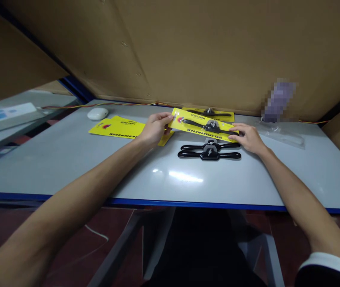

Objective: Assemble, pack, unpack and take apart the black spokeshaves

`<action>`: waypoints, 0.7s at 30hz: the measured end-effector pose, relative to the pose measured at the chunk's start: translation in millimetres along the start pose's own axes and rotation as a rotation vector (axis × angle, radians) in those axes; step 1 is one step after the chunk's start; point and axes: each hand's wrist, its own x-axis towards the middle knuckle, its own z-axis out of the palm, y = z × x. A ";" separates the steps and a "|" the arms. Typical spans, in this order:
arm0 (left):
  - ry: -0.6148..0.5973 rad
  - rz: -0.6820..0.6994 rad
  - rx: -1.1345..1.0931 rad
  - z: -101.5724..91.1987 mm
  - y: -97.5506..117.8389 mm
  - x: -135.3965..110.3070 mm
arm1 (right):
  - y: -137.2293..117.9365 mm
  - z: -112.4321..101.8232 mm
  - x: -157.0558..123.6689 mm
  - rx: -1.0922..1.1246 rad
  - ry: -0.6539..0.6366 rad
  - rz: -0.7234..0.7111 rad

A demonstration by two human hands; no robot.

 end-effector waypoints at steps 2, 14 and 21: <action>0.012 -0.001 0.011 -0.3 -1.1 2.3 | 1.2 1.3 0.1 0.003 0.018 -0.001; 0.195 0.048 0.087 -14.1 -14.9 24.7 | -2.9 2.6 -0.3 -0.019 0.020 -0.014; 0.313 0.066 0.128 -27.5 -16.7 36.8 | -5.4 3.2 -0.4 -0.036 0.015 -0.044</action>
